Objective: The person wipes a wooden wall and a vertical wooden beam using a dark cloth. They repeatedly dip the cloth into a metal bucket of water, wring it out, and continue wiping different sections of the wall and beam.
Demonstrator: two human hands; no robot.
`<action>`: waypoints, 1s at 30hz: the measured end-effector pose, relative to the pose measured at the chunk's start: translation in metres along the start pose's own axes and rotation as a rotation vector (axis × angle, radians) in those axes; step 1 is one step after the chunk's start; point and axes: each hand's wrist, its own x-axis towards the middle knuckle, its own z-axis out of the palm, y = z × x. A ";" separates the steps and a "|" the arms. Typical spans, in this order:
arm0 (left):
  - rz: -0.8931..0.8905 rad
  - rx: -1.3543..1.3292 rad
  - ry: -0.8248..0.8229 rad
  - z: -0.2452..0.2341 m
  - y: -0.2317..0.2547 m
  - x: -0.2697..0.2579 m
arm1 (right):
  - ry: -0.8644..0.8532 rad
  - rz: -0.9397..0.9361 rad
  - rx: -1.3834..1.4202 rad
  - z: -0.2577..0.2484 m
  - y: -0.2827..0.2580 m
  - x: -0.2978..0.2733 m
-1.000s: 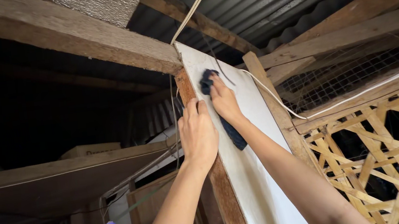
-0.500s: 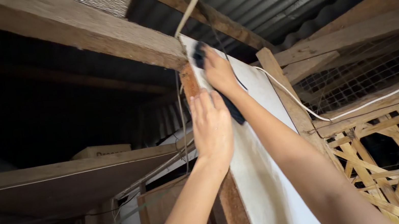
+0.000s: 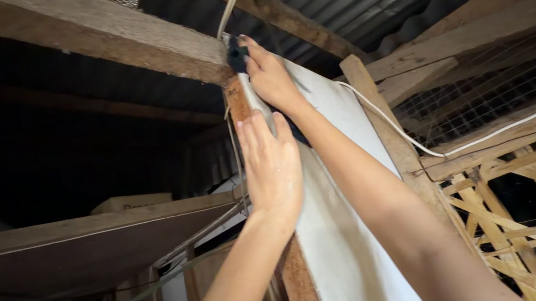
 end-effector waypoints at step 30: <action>0.351 0.264 -0.324 0.022 0.027 0.032 | -0.241 1.214 -0.005 -0.155 -0.153 -0.126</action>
